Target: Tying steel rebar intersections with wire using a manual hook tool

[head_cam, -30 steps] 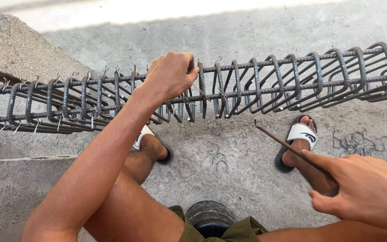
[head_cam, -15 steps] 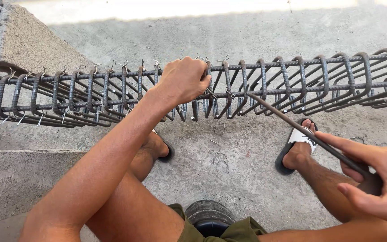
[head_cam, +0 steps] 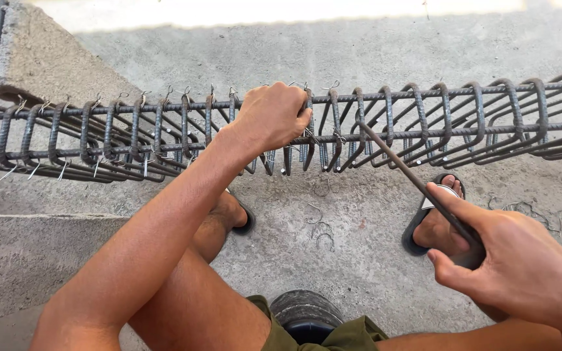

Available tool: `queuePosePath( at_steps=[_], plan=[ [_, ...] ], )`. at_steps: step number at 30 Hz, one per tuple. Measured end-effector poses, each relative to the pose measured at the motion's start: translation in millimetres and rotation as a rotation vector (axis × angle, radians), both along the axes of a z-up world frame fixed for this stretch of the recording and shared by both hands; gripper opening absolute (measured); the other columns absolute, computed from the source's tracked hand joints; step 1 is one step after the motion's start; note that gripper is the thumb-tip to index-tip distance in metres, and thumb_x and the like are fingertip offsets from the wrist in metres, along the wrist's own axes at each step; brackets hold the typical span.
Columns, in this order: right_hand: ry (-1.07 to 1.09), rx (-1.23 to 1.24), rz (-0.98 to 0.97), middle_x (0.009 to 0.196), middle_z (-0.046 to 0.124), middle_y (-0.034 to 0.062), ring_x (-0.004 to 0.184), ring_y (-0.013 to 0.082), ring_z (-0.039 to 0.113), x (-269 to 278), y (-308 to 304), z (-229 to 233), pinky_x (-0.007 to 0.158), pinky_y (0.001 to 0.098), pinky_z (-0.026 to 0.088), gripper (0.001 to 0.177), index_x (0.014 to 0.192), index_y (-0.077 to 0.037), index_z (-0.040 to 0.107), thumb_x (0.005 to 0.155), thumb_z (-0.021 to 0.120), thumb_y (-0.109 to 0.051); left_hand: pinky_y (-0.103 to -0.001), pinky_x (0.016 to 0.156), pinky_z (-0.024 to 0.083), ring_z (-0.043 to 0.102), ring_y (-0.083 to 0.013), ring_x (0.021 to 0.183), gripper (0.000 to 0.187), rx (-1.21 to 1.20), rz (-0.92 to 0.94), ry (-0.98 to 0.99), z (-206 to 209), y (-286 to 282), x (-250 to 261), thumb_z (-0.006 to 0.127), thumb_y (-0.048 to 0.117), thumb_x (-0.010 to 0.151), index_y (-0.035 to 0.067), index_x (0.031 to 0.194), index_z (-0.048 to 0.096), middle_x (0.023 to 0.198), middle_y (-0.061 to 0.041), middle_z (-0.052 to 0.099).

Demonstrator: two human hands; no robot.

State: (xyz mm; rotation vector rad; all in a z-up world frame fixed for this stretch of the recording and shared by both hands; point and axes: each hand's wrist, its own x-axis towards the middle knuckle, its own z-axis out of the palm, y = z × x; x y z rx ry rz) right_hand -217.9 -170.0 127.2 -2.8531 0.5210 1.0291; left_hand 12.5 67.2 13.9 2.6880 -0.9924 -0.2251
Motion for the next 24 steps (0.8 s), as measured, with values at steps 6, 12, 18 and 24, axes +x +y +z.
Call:
queuePosePath(
  at_steps=[6, 12, 18, 24],
  plan=[
    [-0.050, 0.259, -0.224, 0.063, 0.091, -0.0012, 0.048, 0.0181, 0.072, 1, 2, 2, 0.051, 0.0321, 0.054, 0.077, 0.140, -0.037, 0.064, 0.068, 0.083, -0.019, -0.031, 0.051, 0.056, 0.057, -0.0146, 0.044, 0.025, 0.007, 0.011, 0.044, -2, 0, 5, 0.061, 0.026, 0.101, 0.009, 0.084, 0.068, 0.060, -0.001, 0.063],
    [-0.032, 0.247, -0.233, 0.074, 0.098, -0.0035, 0.054, 0.0176, 0.080, 1, -5, 4, 0.056, 0.0304, 0.060, 0.082, 0.144, -0.042, 0.060, 0.069, 0.081, -0.018, -0.030, 0.047, 0.054, 0.056, -0.0148, 0.043, 0.027, 0.018, 0.012, 0.061, -1, -1, 5, 0.061, 0.025, 0.100, 0.007, 0.080, 0.067, 0.060, -0.001, 0.062],
    [-0.092, 0.314, -0.358, 0.073, 0.091, 0.0096, 0.062, 0.0226, 0.075, -1, -6, 6, 0.061, 0.0336, 0.058, 0.076, 0.142, -0.032, 0.067, 0.070, 0.079, -0.010, -0.017, 0.041, 0.036, 0.042, -0.0064, 0.048, 0.034, 0.272, -0.242, 0.447, 35, -22, -50, 0.054, 0.022, 0.102, 0.012, 0.070, 0.057, 0.062, 0.001, 0.054],
    [-0.367, 0.337, -0.266, 0.058, 0.069, 0.0140, 0.047, 0.0258, 0.062, -7, -31, -6, 0.043, 0.0391, 0.049, 0.080, 0.145, -0.022, 0.067, 0.067, 0.078, -0.012, -0.026, 0.046, 0.050, 0.047, -0.0130, 0.054, 0.014, 0.646, -0.690, 0.280, -108, -49, -90, 0.049, 0.003, 0.092, 0.007, 0.083, 0.059, 0.071, -0.005, 0.056]
  ],
)
